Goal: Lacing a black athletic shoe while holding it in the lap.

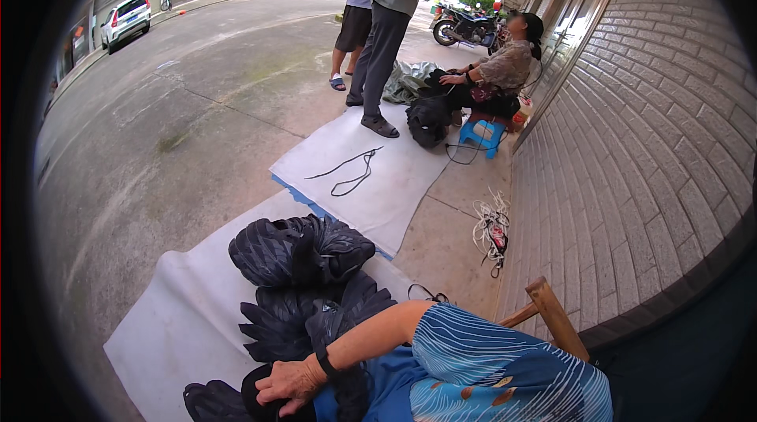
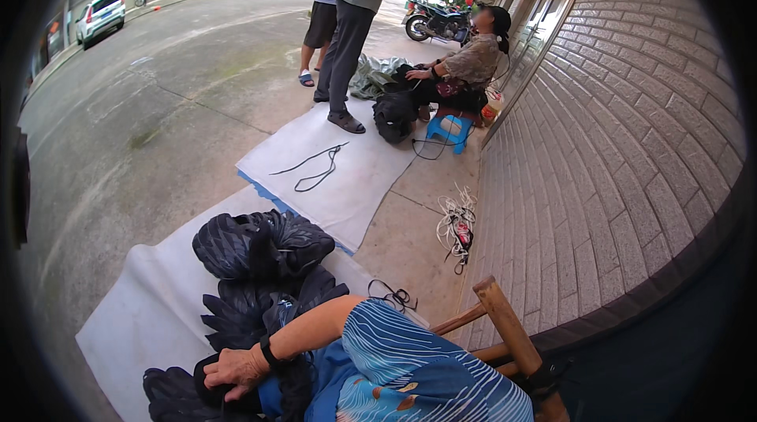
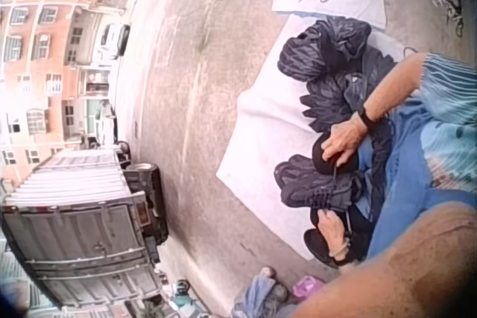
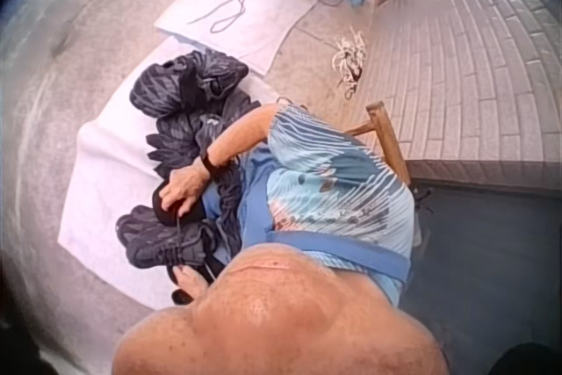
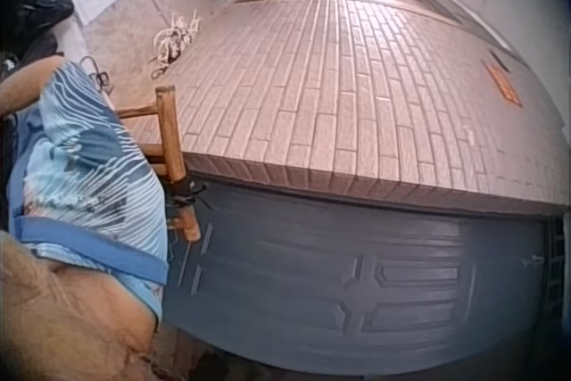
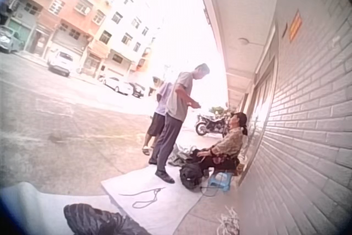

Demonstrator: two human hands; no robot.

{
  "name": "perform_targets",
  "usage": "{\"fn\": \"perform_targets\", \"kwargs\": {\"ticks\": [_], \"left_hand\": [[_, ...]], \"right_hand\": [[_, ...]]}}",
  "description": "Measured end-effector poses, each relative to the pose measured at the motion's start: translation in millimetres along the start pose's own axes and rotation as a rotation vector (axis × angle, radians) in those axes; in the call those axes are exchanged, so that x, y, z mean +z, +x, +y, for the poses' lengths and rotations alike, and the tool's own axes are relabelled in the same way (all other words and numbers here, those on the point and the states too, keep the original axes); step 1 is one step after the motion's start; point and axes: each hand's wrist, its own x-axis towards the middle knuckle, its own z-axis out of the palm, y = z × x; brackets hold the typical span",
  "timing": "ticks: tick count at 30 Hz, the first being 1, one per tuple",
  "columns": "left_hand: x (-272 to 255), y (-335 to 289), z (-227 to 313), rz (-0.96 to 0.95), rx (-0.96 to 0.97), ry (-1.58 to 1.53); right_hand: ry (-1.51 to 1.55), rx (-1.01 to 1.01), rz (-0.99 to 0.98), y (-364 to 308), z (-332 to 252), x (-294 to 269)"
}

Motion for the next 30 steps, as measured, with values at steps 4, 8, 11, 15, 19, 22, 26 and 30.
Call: {"fn": "perform_targets", "kwargs": {"ticks": [4,8,11,15,19,22,26,30], "left_hand": [[-0.6,-2.2,2.7,0.024,0.013,0.046],[-1.0,-4.0,6.1,0.046,0.026,0.094],[-1.2,-6.5,9.7,0.059,0.035,0.128],[-2.0,-11.1,15.5,0.078,0.047,0.175],[-1.5,-15.3,21.1,0.099,0.061,0.218],[-0.9,-18.3,25.7,0.114,0.070,0.250],[0.5,-20.7,32.2,0.134,0.083,0.293],[4.2,-19.4,38.9,0.154,0.103,0.330]], "right_hand": [[0.003,0.042,-0.049,0.3,-4.7,-4.6],[0.005,0.042,-0.043,0.3,-5.1,-5.1],[0.008,0.039,-0.039,0.9,-5.7,-7.0],[0.005,0.039,-0.041,0.8,-6.3,-6.4],[0.002,0.033,-0.031,0.3,-5.6,-3.7],[-0.002,0.036,-0.038,0.1,-5.6,-3.4],[0.000,0.037,-0.037,-0.7,-5.0,-5.6],[-0.007,0.042,-0.020,-2.7,-0.7,-9.4]]}}
